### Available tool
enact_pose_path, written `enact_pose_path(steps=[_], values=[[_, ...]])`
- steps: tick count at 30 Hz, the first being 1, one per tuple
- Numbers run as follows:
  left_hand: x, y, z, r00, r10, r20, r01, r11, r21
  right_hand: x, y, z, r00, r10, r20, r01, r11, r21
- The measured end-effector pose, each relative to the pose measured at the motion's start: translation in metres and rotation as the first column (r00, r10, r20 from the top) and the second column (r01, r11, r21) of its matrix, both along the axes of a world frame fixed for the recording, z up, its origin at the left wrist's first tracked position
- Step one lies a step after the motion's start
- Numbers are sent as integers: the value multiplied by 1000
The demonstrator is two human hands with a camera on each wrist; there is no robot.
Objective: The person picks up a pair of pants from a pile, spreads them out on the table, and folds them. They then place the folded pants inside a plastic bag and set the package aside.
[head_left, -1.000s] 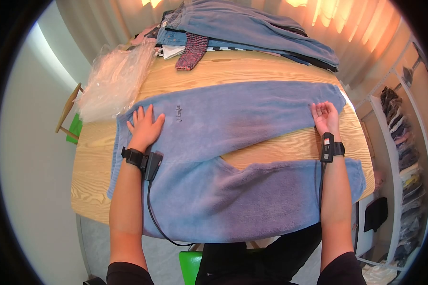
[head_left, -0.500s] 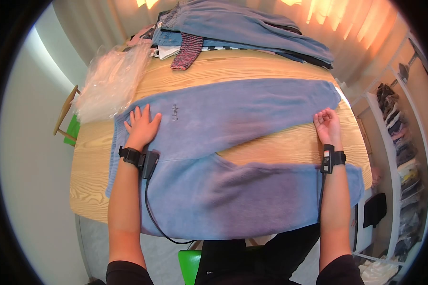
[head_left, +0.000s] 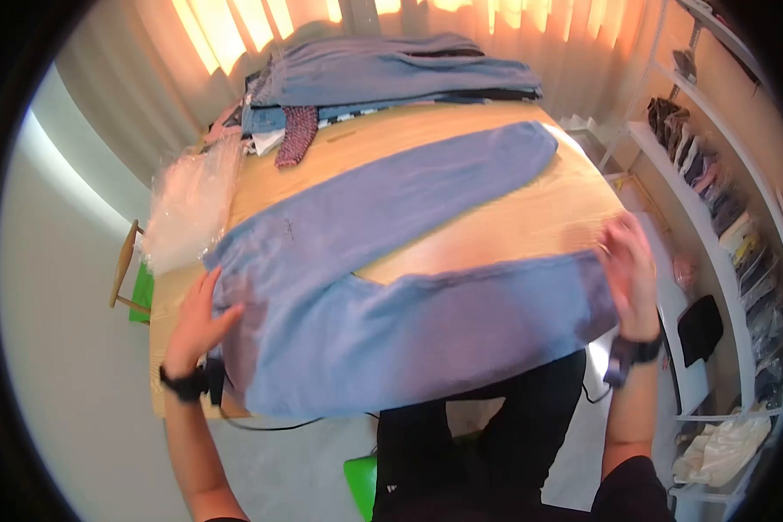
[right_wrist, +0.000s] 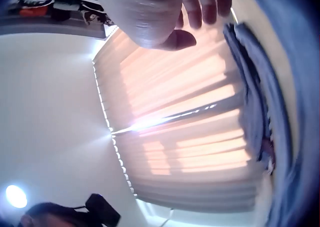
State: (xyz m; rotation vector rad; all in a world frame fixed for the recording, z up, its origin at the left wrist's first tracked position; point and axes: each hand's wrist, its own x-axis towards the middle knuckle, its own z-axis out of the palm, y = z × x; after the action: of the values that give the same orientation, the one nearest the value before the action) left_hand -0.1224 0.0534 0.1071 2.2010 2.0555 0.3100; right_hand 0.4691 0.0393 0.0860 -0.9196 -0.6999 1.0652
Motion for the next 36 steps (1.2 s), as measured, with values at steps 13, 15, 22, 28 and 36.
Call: enact_pose_path(steps=[13, 15, 22, 28, 36], values=[[14, -156, -56, 982, 178, -67, -174, 983, 64, 82, -91, -129, 998, -34, 54, 56, 879, -474], [15, -159, -62, 978, 194, -75, -183, 975, 127, 95, -87, -140, 999, -20, 33, 33, 885, -464], [9, -175, -60, 979, 60, -196, -32, 989, 142, 90, -86, -119, 995, -1, -100, -32, 943, -333], [0, -198, -31, 968, -83, 238, 39, 982, 185, 104, -62, -39, 970, -190, -149, 160, 969, -189], [-41, -175, -11, 710, 169, 684, -536, 759, 370, 57, 106, 70, 942, 195, 273, -183, 981, -68]])
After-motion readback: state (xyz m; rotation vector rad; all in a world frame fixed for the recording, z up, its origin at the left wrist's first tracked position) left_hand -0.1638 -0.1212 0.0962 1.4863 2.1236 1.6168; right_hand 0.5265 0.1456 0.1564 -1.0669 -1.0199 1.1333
